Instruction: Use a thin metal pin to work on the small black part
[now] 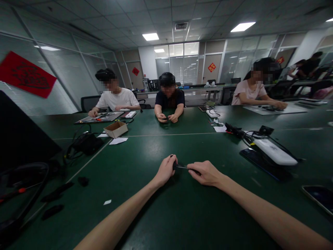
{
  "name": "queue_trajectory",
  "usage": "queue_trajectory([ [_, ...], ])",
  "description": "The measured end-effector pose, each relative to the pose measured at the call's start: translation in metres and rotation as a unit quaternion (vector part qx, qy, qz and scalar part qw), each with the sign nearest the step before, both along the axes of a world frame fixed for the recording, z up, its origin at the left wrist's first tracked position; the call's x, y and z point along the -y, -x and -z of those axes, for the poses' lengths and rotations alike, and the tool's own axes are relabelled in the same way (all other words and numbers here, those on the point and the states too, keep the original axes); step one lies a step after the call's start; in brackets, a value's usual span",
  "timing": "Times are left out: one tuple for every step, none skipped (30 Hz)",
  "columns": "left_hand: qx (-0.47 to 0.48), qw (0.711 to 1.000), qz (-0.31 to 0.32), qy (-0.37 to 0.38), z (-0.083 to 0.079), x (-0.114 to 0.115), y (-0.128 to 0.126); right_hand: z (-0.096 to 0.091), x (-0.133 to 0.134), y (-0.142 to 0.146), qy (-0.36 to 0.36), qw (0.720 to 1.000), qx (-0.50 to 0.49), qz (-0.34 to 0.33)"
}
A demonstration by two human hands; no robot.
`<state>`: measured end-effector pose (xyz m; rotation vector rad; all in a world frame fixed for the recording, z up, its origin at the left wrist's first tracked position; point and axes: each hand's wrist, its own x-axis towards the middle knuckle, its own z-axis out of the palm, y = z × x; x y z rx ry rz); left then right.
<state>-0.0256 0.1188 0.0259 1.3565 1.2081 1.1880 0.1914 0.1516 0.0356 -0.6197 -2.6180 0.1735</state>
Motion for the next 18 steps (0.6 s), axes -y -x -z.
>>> queue_trajectory([
  [-0.003,1.0,0.003,-0.003,-0.0014,0.0008,-0.0004,-0.0002,0.0001,0.0,0.001,1.0,0.003,0.0],
  [-0.007,1.0,0.006,-0.006,-0.0027,0.0016,-0.0009,-0.0003,0.0002,0.0,0.002,1.0,0.007,0.001],
  [-0.009,1.0,0.008,-0.009,-0.004,0.0023,-0.0016,-0.0003,0.0003,0.0001,0.003,1.0,0.009,0.003],
  [-0.01,1.0,0.008,-0.01,-0.0052,0.0029,-0.0023,-0.0003,0.0004,0.0001,0.003,1.0,0.012,0.004],
  [-0.009,1.0,0.008,-0.011,-0.0062,0.0034,-0.003,-0.0003,0.0005,0.0001,0.003,1.0,0.013,0.005],
  [-0.006,1.0,0.009,-0.011,-0.0071,0.0037,-0.0037,-0.0003,0.0005,0.0001,0.003,1.0,0.014,0.007],
  [-0.001,1.0,0.01,-0.012,-0.0077,0.004,-0.0044,-0.0004,0.0005,0.0001,0.003,1.0,0.014,0.008],
  [0.006,1.0,0.012,-0.012,-0.0082,0.0041,-0.0049,-0.0004,0.0005,0.0001,0.002,1.0,0.014,0.008],
  [0.013,1.0,0.014,-0.011,-0.0084,0.0041,-0.0052,-0.0004,0.0005,0.0001,0.002,1.0,0.013,0.009],
  [0.02,1.0,0.015,-0.01,-0.0084,0.0039,-0.0054,-0.0003,0.0005,0.0001,0.002,1.0,0.011,0.011],
  [0.027,1.0,0.014,-0.007,-0.0081,0.0036,-0.0053,-0.0001,0.0003,0.0001,0.0,1.0,0.009,0.014],
  [0.033,0.999,0.011,-0.004,-0.0075,0.0032,-0.0049,0.0002,0.0002,0.0001,-0.001,1.0,0.006,0.017],
  [0.038,0.999,0.008,-0.001,-0.0067,0.0027,-0.0044,0.0007,0.0,0.0001,-0.002,1.0,0.002,0.019],
  [0.041,0.999,0.006,0.002,-0.0055,0.0021,-0.0037,0.0013,-0.0003,0.0001,-0.002,1.0,-0.001,0.021],
  [0.044,0.999,0.005,0.004,-0.0041,0.0014,-0.0029,0.0019,-0.0005,0.0001,-0.001,1.0,-0.003,0.022],
  [0.045,0.999,0.005,0.005,-0.0024,0.0006,-0.0022,0.0024,-0.0007,0.0001,0.0,1.0,-0.004,0.024],
  [0.046,0.999,0.005,0.006,-0.0007,-0.0001,-0.0016,0.0029,-0.0009,0.0001,0.0,1.0,-0.005,0.025],
  [0.045,0.999,0.003,0.006,0.0011,-0.0007,-0.0012,0.0031,-0.0011,0.0,-0.001,1.0,-0.006,0.026],
])
